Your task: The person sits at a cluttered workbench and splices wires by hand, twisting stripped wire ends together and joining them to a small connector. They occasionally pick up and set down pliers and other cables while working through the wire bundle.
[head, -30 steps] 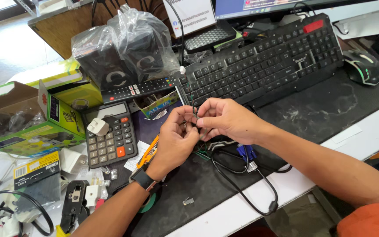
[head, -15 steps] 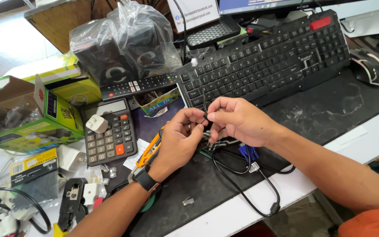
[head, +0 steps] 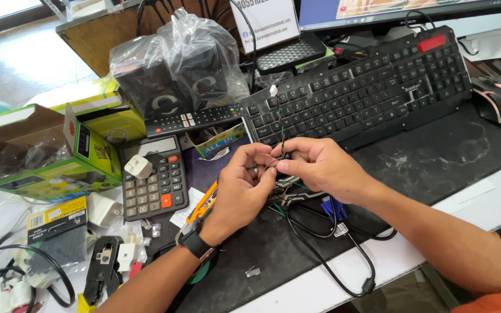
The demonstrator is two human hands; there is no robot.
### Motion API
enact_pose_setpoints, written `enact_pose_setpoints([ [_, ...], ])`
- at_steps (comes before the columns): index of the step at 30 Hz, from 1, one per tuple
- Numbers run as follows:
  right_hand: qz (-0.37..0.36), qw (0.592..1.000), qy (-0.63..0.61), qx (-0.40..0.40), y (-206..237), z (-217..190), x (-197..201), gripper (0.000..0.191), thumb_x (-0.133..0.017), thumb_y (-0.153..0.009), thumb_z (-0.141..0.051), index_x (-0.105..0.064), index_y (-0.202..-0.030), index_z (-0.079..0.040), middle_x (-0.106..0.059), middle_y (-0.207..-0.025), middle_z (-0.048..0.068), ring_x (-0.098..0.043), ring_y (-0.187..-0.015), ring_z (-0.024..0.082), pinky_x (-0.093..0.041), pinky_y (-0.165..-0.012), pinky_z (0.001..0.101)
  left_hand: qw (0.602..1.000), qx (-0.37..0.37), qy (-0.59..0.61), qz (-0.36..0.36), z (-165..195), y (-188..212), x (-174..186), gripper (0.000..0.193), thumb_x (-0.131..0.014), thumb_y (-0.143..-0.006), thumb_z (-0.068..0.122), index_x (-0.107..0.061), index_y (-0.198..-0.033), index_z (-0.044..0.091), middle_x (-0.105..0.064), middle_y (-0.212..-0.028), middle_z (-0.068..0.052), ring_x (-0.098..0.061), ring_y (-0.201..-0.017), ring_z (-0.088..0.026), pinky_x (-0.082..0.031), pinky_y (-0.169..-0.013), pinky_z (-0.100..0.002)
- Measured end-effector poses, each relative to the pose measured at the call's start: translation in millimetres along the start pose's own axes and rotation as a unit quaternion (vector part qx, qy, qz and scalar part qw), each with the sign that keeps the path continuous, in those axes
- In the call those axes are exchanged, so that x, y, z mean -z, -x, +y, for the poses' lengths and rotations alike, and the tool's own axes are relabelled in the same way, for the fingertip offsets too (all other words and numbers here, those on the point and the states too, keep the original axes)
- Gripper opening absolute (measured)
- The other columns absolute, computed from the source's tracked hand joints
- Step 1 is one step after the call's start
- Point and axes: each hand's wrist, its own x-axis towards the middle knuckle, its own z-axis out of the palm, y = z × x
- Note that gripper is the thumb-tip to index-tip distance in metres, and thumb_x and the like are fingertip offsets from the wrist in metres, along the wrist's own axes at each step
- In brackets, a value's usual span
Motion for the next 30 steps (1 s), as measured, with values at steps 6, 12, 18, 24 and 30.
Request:
enact_pose_setpoints([
  [6,0.013,0.99,0.05,0.135,0.9,2.4,-5.8,0.019,-0.07,-0.091,-0.015,-0.077,-0.105,-0.004,-0.076,-0.089,-0.007,-0.063,-0.076,-0.005,-0.05,-0.064,0.0146,0.998,-0.009,-0.056,-0.003,12.9,3.7,-7.7,0.035,-0.067,-0.095,-0.003,-0.053,-0.127,0.001,-0.07,-0.1,-0.003,-0.056,-0.074,0.001,-0.046,-0.058,-0.018],
  [12,0.079,0.994,0.005,0.08,-2.7,7.8,3.4,0.017,-0.069,-0.094,-0.015,-0.074,-0.09,0.001,-0.073,-0.083,0.001,-0.044,-0.05,-0.001,-0.031,-0.04,0.0199,0.973,0.013,-0.227,0.029,20.2,4.5,-5.4,0.015,-0.071,-0.101,0.009,-0.069,-0.112,-0.001,-0.069,-0.086,-0.003,-0.054,-0.067,-0.001,-0.044,-0.054,-0.021],
  [18,0.082,0.979,-0.18,0.058,-7.4,1.7,16.5,0.017,-0.066,-0.099,-0.015,-0.069,-0.095,0.002,-0.069,-0.082,0.008,-0.037,-0.044,0.002,-0.028,-0.037,0.0224,0.973,0.193,0.112,-0.063,28.5,8.0,-10.6,0.028,-0.057,-0.102,0.011,-0.061,-0.126,-0.002,-0.072,-0.102,-0.007,-0.064,-0.063,-0.01,-0.052,-0.053,-0.024],
  [24,0.112,0.963,-0.235,0.075,-5.5,-2.0,21.7,0.018,-0.062,-0.101,-0.015,-0.067,-0.108,0.001,-0.071,-0.095,0.01,-0.037,-0.047,0.002,-0.03,-0.039,0.0207,0.93,0.306,0.089,-0.182,48.0,5.7,-12.5,0.041,-0.06,-0.099,0.015,-0.049,-0.135,-0.002,-0.064,-0.128,-0.015,-0.074,-0.076,-0.023,-0.062,-0.063,-0.033],
  [30,0.118,0.957,-0.248,0.095,-3.1,-2.3,20.6,0.016,-0.062,-0.101,-0.014,-0.068,-0.107,0.001,-0.071,-0.094,0.012,-0.038,-0.048,0.003,-0.03,-0.04,0.0214,0.932,0.314,0.017,-0.182,60.8,-3.9,-2.1,0.069,-0.072,-0.088,0.023,-0.038,-0.146,0.004,-0.05,-0.147,-0.017,-0.076,-0.087,-0.026,-0.065,-0.065,-0.036],
])
